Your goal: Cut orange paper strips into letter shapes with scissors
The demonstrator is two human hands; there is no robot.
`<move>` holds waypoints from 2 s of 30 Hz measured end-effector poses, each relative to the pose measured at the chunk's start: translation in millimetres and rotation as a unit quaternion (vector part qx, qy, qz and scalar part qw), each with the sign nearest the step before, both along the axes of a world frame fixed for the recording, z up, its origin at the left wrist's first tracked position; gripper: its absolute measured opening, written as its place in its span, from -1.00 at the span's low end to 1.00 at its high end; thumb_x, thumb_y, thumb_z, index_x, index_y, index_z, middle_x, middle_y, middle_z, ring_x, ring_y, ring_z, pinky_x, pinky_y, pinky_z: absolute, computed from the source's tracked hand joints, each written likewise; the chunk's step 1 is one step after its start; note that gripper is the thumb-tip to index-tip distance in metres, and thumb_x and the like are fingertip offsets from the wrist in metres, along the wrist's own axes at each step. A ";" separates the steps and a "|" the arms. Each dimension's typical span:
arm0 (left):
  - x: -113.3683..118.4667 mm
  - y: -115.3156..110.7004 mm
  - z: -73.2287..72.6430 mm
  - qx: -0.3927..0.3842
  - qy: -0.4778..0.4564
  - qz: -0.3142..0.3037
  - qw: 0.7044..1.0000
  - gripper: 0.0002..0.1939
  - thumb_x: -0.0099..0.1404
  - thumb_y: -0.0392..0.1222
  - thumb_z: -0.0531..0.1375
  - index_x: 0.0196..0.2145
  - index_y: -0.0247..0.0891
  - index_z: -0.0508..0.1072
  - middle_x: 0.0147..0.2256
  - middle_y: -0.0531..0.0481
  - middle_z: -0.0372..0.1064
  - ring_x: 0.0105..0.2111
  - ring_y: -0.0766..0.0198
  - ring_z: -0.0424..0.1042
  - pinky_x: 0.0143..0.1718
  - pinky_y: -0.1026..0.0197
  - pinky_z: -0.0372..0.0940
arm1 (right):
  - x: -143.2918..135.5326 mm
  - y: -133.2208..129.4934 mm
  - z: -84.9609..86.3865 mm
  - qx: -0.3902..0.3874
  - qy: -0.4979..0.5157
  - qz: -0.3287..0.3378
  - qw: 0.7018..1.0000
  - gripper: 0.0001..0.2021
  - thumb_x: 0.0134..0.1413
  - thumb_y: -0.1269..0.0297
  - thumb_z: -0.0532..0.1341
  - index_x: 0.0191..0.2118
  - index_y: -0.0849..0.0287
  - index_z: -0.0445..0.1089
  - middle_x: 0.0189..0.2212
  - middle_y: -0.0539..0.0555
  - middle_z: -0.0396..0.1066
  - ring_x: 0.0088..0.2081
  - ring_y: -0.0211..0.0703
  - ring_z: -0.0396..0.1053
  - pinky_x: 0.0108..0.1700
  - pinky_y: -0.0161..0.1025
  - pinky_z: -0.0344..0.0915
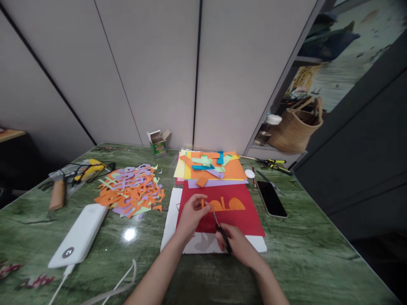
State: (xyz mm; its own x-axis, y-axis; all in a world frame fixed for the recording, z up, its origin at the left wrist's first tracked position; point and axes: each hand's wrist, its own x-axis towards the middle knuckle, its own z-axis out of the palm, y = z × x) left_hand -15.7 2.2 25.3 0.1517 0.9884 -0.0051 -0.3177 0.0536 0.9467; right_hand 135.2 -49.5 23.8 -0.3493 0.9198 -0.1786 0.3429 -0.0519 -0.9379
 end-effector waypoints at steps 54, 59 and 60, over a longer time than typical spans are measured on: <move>12.2 -5.5 -3.8 0.005 0.004 0.101 0.995 -0.71 -0.05 -0.24 0.23 -0.29 -0.26 0.38 -0.40 -0.01 0.29 -0.34 0.30 0.27 -0.29 0.28 0.17 | -15.6 -3.6 -8.5 -0.096 0.104 -0.030 0.989 -0.54 -0.05 -0.17 -0.05 -0.48 0.21 0.14 -0.70 -0.11 0.13 -0.75 -0.45 -0.05 -0.73 -0.44 -0.16; 11.8 -3.8 -7.3 0.001 -0.013 0.094 0.996 -0.72 -0.06 -0.25 0.24 -0.31 -0.27 0.38 -0.39 -0.01 0.30 -0.34 0.30 0.27 -0.30 0.29 0.17 | -13.8 -3.3 -10.2 -0.094 0.102 -0.026 0.990 -0.55 -0.04 -0.16 -0.04 -0.49 0.21 0.14 -0.71 -0.11 0.12 -0.75 -0.45 -0.07 -0.73 -0.44 -0.17; 11.1 -3.0 -7.8 -0.002 -0.020 0.088 0.996 -0.72 -0.07 -0.25 0.24 -0.32 -0.27 0.38 -0.39 -0.01 0.31 -0.34 0.31 0.27 -0.30 0.29 0.17 | -13.0 -3.1 -11.2 -0.093 0.101 -0.026 0.990 -0.56 -0.04 -0.15 -0.04 -0.49 0.20 0.14 -0.71 -0.11 0.12 -0.75 -0.44 -0.07 -0.73 -0.44 -0.17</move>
